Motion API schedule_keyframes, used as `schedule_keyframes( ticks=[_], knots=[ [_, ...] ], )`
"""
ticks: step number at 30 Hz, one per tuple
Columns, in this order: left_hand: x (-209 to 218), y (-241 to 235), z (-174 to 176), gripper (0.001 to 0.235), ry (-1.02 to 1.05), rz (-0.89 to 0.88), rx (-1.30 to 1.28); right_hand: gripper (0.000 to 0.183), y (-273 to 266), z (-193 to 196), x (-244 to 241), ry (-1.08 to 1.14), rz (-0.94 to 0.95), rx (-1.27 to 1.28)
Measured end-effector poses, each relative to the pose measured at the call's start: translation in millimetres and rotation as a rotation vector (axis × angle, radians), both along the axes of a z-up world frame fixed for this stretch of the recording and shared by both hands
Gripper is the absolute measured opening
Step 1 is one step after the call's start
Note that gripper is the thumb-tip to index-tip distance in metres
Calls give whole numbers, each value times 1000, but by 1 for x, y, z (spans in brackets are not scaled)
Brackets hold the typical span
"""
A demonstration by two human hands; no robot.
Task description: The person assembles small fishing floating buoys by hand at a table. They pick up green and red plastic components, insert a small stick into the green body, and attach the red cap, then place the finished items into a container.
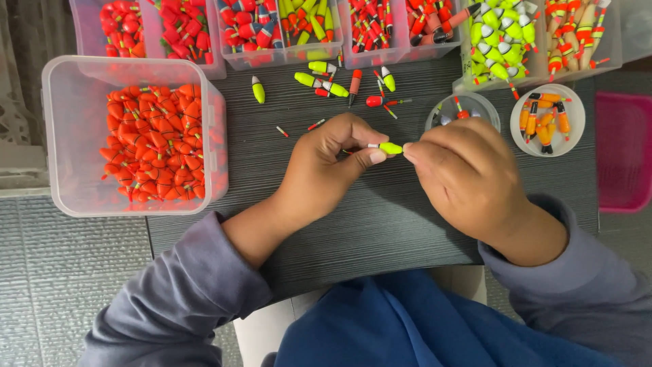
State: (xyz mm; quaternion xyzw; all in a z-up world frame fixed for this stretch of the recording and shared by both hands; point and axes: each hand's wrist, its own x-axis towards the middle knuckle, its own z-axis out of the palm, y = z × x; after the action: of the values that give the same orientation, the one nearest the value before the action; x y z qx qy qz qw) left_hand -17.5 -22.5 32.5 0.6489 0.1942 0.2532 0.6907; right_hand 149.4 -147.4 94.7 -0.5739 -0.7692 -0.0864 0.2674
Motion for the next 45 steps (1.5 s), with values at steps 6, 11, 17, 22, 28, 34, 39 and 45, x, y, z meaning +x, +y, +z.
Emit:
schedule_keyframes(
  ticks=[6,11,17,22,28,34,39,45],
  knots=[
    [4,-6,7,12,-134,-41,-232,3,7,-8,7,398,-133,-145],
    [-6,-9,15,7,-31,-94,-142,11,8,-13,7,405,-59,-177],
    [-19,-11,16,7,-72,101,874,17,5,-30,3,602,30,-155],
    [-21,-12,20,11,-139,221,1399,21,-1,-36,-1,802,17,-252],
    [-21,-20,34,9,-130,323,1651,31,-9,-37,0,976,-9,-452],
    [-19,-23,32,11,-106,336,1712,39,-15,-47,-7,1122,-75,-571],
    [-19,-20,34,13,-112,345,1725,51,-15,-60,-9,1231,-114,-592],
    [-18,-16,30,14,-88,348,1703,13,-8,-27,-13,904,-154,-355]
  ],
)
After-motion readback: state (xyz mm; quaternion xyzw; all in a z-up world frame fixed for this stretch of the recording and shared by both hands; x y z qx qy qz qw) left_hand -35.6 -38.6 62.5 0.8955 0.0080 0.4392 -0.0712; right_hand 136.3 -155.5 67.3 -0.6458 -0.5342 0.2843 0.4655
